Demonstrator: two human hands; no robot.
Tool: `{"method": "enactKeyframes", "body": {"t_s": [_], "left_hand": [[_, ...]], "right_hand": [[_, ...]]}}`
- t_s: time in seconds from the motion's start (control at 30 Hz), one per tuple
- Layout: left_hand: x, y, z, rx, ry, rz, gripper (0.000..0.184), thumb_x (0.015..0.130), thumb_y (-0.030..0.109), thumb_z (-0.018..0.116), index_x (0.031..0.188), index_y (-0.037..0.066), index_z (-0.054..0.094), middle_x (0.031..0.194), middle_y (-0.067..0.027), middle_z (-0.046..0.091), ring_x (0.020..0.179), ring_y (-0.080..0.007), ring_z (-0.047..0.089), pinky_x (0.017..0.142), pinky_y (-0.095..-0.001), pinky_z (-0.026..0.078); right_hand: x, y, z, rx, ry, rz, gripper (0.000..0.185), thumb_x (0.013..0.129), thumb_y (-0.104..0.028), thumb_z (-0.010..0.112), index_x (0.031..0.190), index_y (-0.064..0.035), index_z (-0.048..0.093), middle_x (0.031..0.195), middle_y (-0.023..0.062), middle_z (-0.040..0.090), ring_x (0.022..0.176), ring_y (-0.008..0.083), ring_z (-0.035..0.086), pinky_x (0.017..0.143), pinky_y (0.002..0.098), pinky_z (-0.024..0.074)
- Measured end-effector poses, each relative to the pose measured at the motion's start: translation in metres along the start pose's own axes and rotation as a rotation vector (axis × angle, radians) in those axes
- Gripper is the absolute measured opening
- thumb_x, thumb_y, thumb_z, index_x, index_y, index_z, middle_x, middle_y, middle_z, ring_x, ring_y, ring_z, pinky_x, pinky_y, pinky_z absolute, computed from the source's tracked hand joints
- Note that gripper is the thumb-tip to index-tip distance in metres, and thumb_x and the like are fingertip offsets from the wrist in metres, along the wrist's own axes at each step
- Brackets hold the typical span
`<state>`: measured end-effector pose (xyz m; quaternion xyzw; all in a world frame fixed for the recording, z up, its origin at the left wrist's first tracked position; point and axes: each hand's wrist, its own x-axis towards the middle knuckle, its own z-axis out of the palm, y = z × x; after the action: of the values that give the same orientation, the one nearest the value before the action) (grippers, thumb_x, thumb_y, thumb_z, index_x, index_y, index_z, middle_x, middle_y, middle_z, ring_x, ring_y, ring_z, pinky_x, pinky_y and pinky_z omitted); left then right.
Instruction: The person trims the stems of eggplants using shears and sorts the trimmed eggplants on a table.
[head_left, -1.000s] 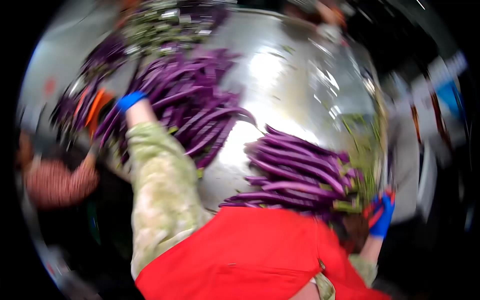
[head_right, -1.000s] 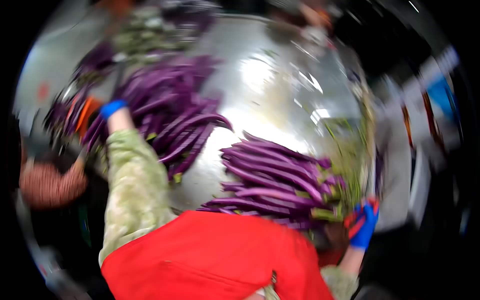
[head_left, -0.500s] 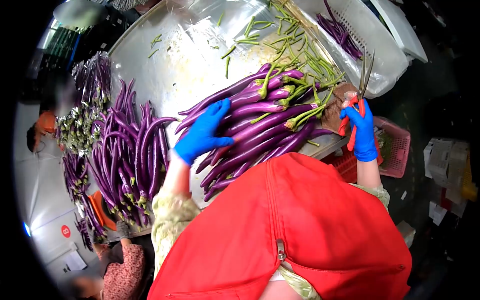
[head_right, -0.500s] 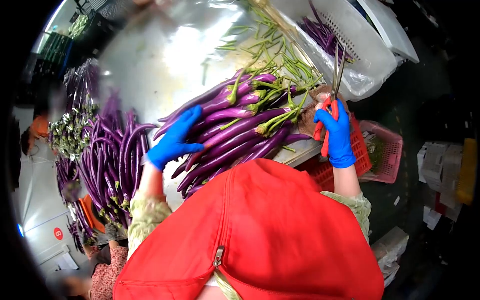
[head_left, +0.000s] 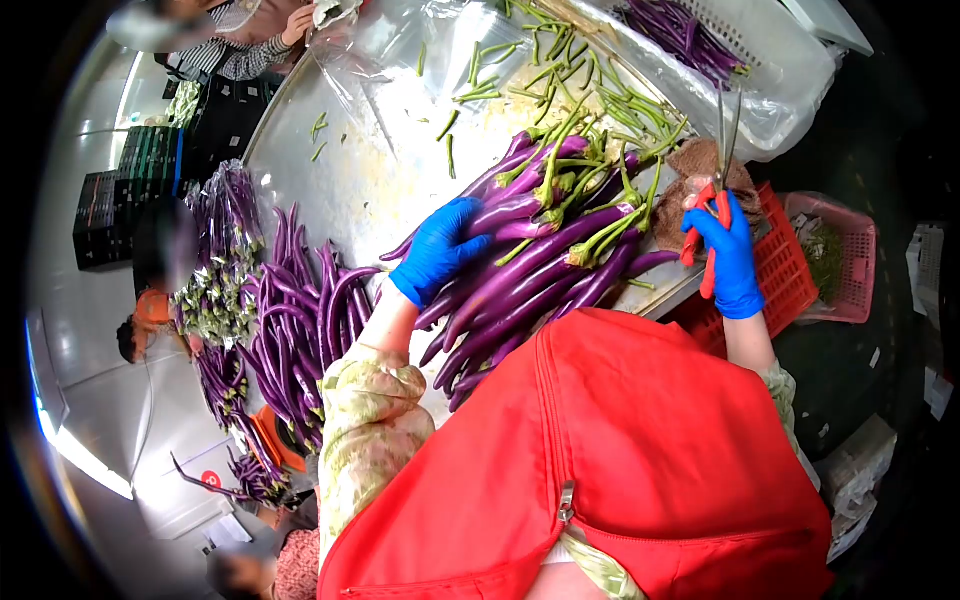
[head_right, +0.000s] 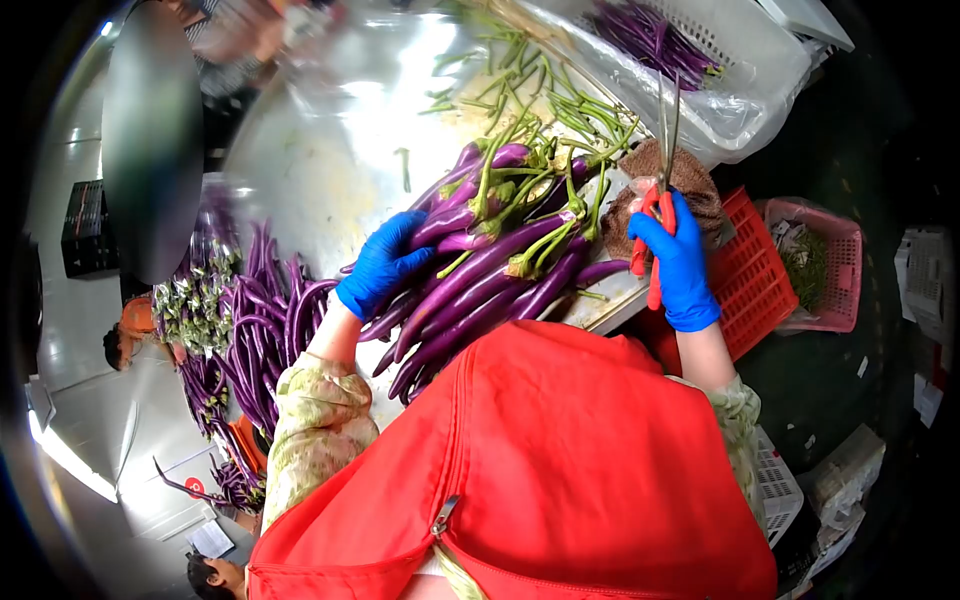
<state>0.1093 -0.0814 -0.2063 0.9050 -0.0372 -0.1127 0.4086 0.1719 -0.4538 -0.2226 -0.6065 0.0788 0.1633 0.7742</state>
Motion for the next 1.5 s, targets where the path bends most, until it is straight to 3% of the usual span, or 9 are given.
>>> {"method": "enactKeyframes", "body": {"t_s": [0.27,0.53,0.6,0.63,0.73,0.83,0.93,1.17,1.5], "left_hand": [[0.012,0.027,-0.013,-0.204,-0.35,-0.35,0.058,0.072,0.018,0.077,0.121,0.003,0.051,0.109,-0.0086,0.062,0.098,-0.0152,0.056,0.088,-0.0298,0.044],[-0.017,0.026,-0.003,-0.153,-0.157,-0.385,0.058,0.07,0.008,0.074,0.122,0.003,0.05,0.109,-0.0087,0.061,0.097,-0.0146,0.055,0.089,-0.0294,0.045],[-0.022,0.036,-0.019,-0.37,-0.077,-0.44,0.059,0.069,0.004,0.072,0.123,0.002,0.049,0.109,-0.0073,0.06,0.098,-0.0149,0.055,0.09,-0.0291,0.044],[-0.023,0.049,-0.028,-0.479,-0.033,-0.465,0.059,0.069,0.002,0.072,0.124,0.002,0.049,0.11,-0.0066,0.06,0.099,-0.015,0.055,0.09,-0.0289,0.044],[-0.028,0.08,-0.055,-0.565,0.008,-0.484,0.066,0.067,-0.002,0.07,0.129,0.002,0.047,0.114,-0.0057,0.058,0.103,-0.0144,0.053,0.094,-0.0288,0.042],[-0.037,0.083,-0.064,-0.562,0.014,-0.446,0.068,0.066,-0.001,0.071,0.13,0.002,0.046,0.118,-0.0059,0.057,0.105,-0.0145,0.053,0.096,-0.0294,0.04],[-0.045,0.085,-0.06,-0.601,0.004,-0.367,0.07,0.066,-0.001,0.072,0.131,0.002,0.045,0.119,-0.0054,0.056,0.107,-0.0146,0.052,0.097,-0.0296,0.039],[-0.051,0.085,-0.051,-0.662,-0.109,-0.277,0.079,0.063,-0.001,0.072,0.136,0.003,0.041,0.133,-0.0069,0.048,0.12,-0.0165,0.044,0.103,-0.0303,0.032],[-0.05,0.092,-0.054,-0.685,-0.153,-0.287,0.081,0.062,-0.001,0.074,0.136,0.002,0.041,0.127,-0.0067,0.052,0.116,-0.0173,0.048,0.103,-0.031,0.033]], "right_hand": [[0.008,0.005,-0.003,0.039,0.021,-0.017,0.032,0.082,-0.009,0.058,0.112,-0.0013,0.052,0.091,0.0058,0.057,0.081,0.0131,0.056,0.071,0.0251,0.0452],[0.009,0.004,-0.008,-0.044,-0.026,0.021,0.032,0.082,-0.008,0.058,0.113,-0.0022,0.052,0.092,0.0042,0.056,0.078,0.0127,0.055,0.069,0.0254,0.0451],[0.002,-0.008,0.004,-0.138,-0.105,0.015,0.031,0.083,-0.008,0.058,0.113,-0.0031,0.052,0.09,0.0025,0.056,0.071,0.0117,0.054,0.063,0.0245,0.0452],[0.007,-0.002,0.007,-0.293,-0.231,-0.298,0.033,0.082,-0.008,0.059,0.114,-0.0018,0.052,0.089,0.0057,0.057,0.075,0.0165,0.056,0.071,0.0282,0.0468],[0.005,-0.014,0.015,-0.646,-0.539,-0.368,0.044,0.076,-0.01,0.063,0.117,0.0001,0.05,0.093,0.0151,0.058,0.084,0.0248,0.06,0.075,0.0329,0.0471],[0.005,-0.019,0.033,-0.707,-0.658,-0.534,0.042,0.077,-0.01,0.063,0.116,-0.0016,0.05,0.087,0.0149,0.057,0.079,0.0256,0.06,0.072,0.033,0.0464],[0.005,-0.041,0.048,-0.751,-0.752,-0.301,0.033,0.077,-0.01,0.061,0.108,-0.0013,0.052,0.078,0.0111,0.052,0.069,0.0213,0.053,0.068,0.0317,0.0451],[0.007,-0.051,0.054,-0.671,-0.959,-0.204,0.017,0.077,-0.014,0.059,0.087,-0.0013,0.051,0.066,0.0042,0.044,0.062,0.0134,0.043,0.061,0.0296,0.0403],[-0.013,-0.025,0.057,-0.499,-0.89,-0.199,0.024,0.081,-0.009,0.054,0.104,-0.0016,0.057,0.081,0.007,0.059,0.072,0.0127,0.055,0.069,0.0281,0.0454]]}}
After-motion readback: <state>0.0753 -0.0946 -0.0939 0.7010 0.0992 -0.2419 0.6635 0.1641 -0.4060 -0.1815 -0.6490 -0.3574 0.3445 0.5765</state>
